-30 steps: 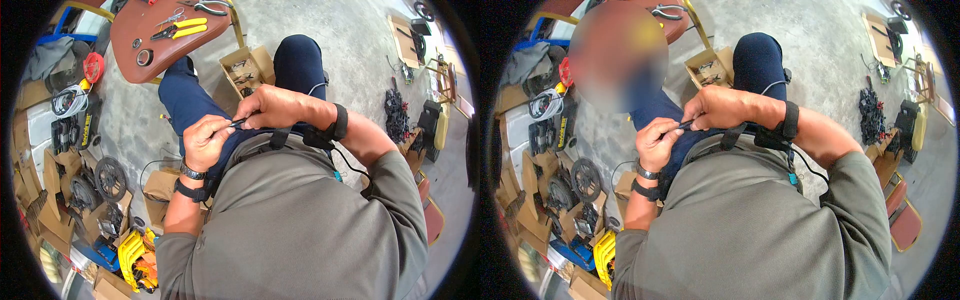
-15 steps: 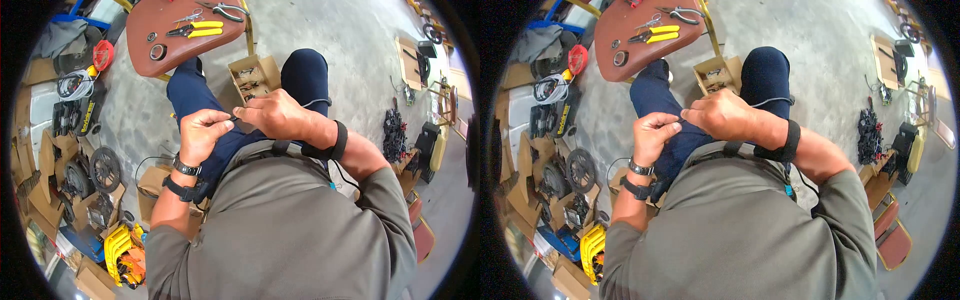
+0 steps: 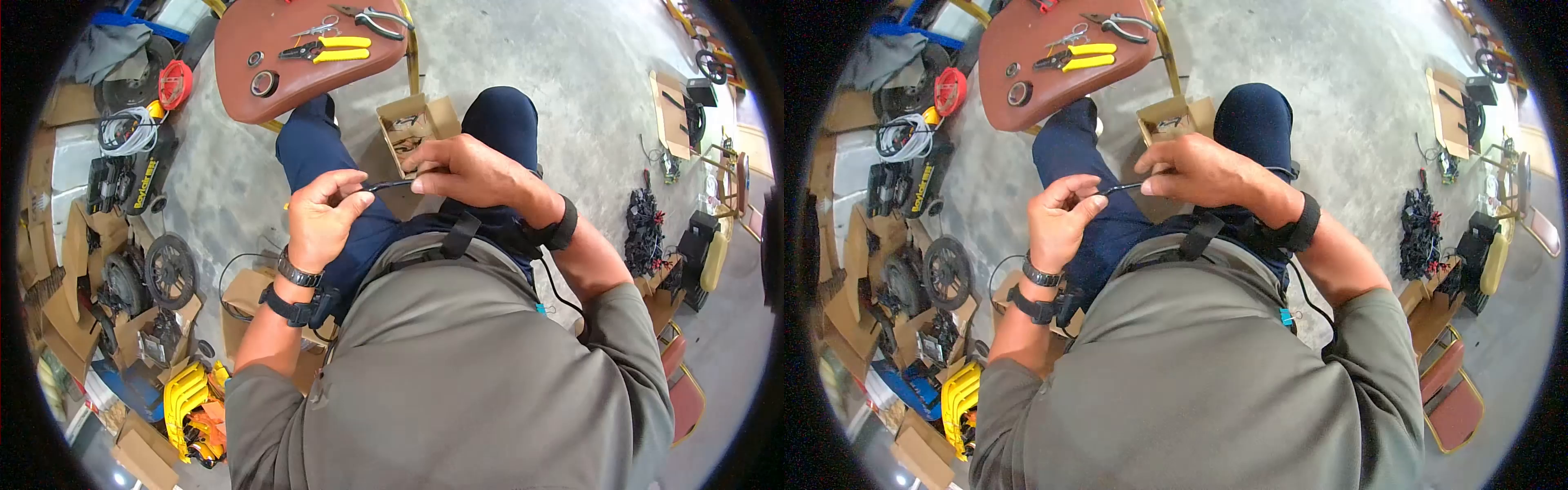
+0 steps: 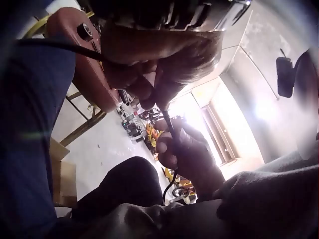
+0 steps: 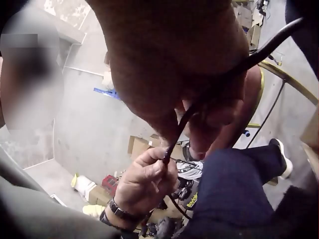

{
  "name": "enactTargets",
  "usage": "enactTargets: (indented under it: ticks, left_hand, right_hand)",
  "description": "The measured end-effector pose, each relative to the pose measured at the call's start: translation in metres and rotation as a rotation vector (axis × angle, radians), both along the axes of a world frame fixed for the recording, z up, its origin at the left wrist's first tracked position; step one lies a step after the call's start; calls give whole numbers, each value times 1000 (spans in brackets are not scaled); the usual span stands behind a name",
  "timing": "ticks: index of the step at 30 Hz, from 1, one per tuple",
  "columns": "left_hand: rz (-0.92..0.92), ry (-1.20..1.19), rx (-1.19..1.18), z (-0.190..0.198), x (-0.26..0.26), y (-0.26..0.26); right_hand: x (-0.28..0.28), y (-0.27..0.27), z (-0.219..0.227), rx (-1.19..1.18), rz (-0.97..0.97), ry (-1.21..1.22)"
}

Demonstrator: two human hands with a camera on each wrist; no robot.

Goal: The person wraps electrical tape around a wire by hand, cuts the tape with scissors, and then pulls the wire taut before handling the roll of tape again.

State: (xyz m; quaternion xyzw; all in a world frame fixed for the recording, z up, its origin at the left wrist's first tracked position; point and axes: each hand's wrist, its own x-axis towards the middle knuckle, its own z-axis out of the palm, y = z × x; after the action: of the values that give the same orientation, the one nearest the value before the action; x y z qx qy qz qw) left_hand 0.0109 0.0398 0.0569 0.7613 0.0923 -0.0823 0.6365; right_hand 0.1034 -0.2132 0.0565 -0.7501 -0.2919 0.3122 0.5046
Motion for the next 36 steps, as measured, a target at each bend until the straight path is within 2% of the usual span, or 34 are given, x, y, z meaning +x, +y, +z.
enactTargets:
  ticks: [2,5,8,11,14,17,18,24,27,31,32,33,35,36]
  left_hand:
    - [-44,-66,51,2,-1,-1]
    - [-94,-142,117,4,0,-1]
    - [-128,-180,160,6,-1,-2]
    - [-167,-214,198,8,-1,-5]
    - [-177,-224,219,2,0,-8]
    - [-166,-160,226,-9,-1,-7]
    - [-164,-129,226,-12,1,-7]
    - [-161,6,87,-34,16,-13]
    - [-264,-19,276,-27,25,-24]
    - [-291,-97,280,-37,39,-24]
    - [-280,-17,259,-34,43,-20]
    - [-295,-35,279,-38,46,-16]
    - [-340,31,365,-45,53,-9]
    - [-327,15,337,-48,52,-4]
  right_hand:
    - [1,-2,3,-45,57,54]
    - [4,1,17,-51,59,315]
    - [1,5,17,-20,94,258]
    - [-2,16,14,23,124,79]
    - [-7,25,-14,72,203,-419]
    - [-13,33,-11,-162,176,-614]
    - [-13,34,-16,-105,132,-642]
    - [-11,16,-28,-158,62,-640]
    - [-9,7,-37,-189,28,-590]
    - [0,-19,-40,-221,-37,-374]
    - [4,-31,-34,-226,-73,-292]
    - [7,-45,-26,-174,-90,-210]
    - [9,-62,-19,-289,-141,-166]
    - [12,-74,-23,-292,-167,-164]
